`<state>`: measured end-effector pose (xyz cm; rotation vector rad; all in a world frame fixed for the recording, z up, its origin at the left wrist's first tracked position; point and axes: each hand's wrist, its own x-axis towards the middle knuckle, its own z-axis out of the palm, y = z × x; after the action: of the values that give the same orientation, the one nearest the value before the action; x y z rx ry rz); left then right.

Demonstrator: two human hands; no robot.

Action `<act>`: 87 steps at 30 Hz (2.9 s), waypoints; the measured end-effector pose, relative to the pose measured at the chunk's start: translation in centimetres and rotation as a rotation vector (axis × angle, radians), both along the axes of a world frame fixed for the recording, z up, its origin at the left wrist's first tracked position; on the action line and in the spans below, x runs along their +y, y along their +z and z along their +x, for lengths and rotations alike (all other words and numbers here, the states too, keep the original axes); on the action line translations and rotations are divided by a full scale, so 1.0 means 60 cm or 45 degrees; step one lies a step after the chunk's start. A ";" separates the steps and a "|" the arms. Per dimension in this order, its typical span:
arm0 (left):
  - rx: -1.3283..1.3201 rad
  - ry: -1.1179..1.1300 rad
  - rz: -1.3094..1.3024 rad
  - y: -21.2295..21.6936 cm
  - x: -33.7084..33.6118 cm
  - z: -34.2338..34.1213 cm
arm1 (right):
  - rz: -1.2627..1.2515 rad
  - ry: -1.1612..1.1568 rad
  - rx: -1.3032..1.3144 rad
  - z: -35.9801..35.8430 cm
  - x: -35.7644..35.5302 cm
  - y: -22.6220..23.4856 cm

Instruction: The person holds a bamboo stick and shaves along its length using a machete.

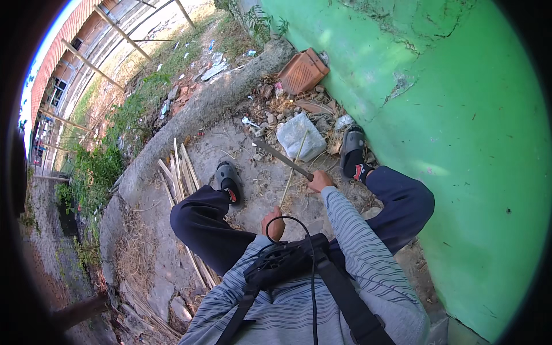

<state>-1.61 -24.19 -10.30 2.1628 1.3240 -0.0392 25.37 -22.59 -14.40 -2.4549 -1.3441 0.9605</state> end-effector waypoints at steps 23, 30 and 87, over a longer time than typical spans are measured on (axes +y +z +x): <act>0.083 -0.004 0.062 -0.023 -0.001 0.006 | 0.067 0.131 0.054 -0.015 -0.013 -0.014; 0.048 -0.044 0.094 -0.012 -0.003 -0.002 | 0.095 0.321 0.028 0.002 -0.014 -0.023; -0.068 0.124 -0.287 -0.022 0.020 -0.003 | 0.161 0.009 0.102 -0.081 -0.017 -0.030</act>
<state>-1.80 -22.97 -11.61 1.8968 1.3260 -0.0872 20.53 -23.59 -16.23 -2.2954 -1.3449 0.9348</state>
